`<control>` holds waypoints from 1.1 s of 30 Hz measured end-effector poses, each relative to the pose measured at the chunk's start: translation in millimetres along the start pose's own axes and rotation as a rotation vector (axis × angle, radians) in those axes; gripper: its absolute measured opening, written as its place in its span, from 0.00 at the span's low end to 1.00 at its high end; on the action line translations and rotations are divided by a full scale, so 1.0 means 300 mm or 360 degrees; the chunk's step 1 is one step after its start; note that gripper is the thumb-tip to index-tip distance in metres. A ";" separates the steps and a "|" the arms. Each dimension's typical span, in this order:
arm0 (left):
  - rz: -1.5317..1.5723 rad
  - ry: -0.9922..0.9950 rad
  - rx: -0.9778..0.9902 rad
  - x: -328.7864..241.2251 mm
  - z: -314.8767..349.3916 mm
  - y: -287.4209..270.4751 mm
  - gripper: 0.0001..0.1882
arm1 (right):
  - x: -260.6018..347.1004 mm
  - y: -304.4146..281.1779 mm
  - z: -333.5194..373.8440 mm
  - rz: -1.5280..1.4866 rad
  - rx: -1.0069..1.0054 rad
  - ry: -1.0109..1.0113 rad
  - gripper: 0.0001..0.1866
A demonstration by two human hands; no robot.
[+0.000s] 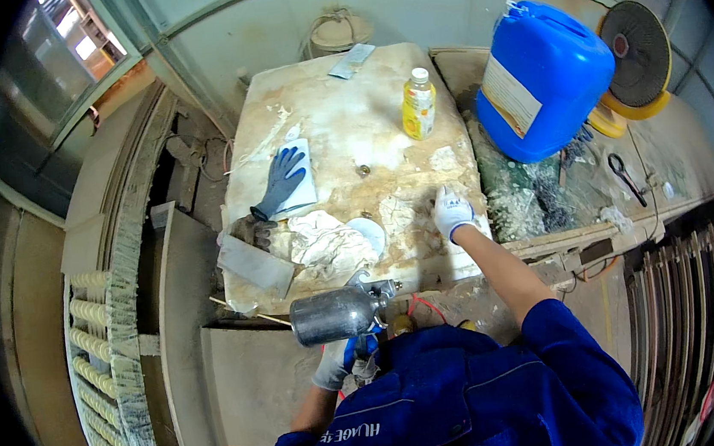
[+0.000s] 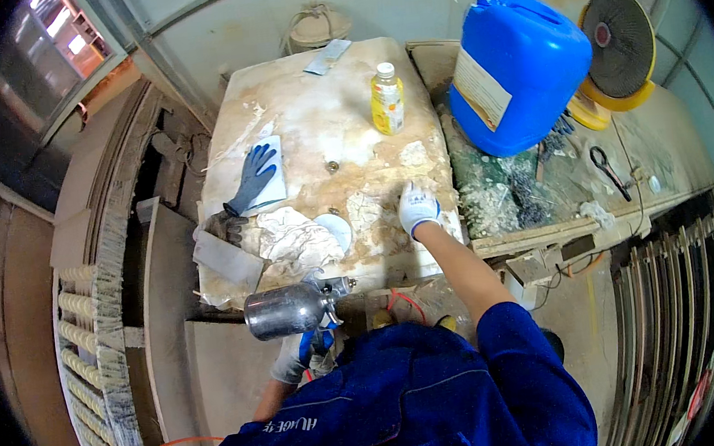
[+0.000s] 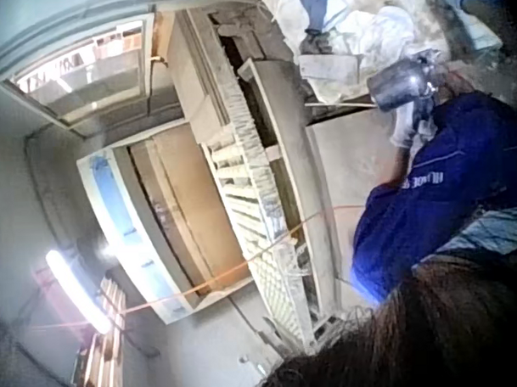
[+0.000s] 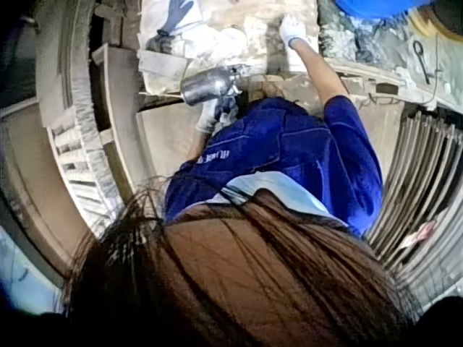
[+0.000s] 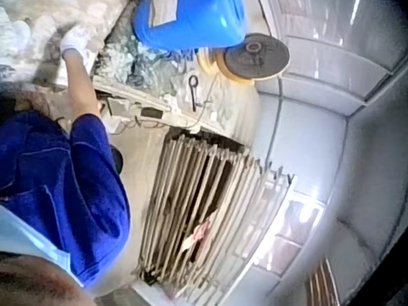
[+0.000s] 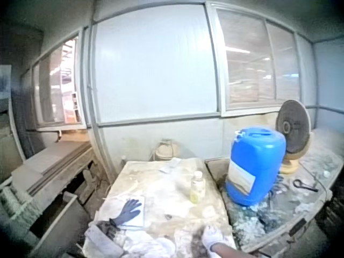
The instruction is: The person assembles a spray gun by attaching a nozzle and connecting an air hose. They test the spray into a bucket and then reassemble the gun with a paint cup, adjusting the nozzle and tightening components.
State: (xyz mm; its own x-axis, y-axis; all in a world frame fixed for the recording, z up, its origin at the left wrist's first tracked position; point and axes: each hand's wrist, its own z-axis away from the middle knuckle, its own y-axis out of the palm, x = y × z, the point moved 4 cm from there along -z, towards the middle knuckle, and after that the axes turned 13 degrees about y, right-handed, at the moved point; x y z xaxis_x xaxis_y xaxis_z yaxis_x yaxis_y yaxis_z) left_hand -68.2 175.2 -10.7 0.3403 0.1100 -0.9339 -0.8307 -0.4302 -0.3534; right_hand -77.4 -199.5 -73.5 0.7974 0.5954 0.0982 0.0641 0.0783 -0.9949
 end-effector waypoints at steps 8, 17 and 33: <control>0.0385 0.0057 -0.0273 0.077 -0.029 0.047 0.14 | 0.069 -0.144 0.055 -0.0190 0.0245 -0.0374 0.17; 0.2325 -0.0291 -0.0311 0.065 -0.112 0.074 0.20 | 0.069 -0.580 0.505 -0.1712 -0.0383 -0.1373 0.20; 0.2610 -0.0173 -0.0044 -0.080 -0.149 0.095 0.17 | 0.063 -0.592 0.529 -0.1876 0.0046 -0.1884 0.20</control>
State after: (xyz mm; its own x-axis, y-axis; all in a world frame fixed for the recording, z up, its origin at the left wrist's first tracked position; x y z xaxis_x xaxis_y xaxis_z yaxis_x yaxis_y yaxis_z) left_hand -80.3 120.4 4.0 -0.8734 -0.3937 -0.2867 -0.2428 -0.1583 0.9571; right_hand -168.9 -75.1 108.9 -0.5400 0.4378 0.7188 0.2379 0.8986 -0.3686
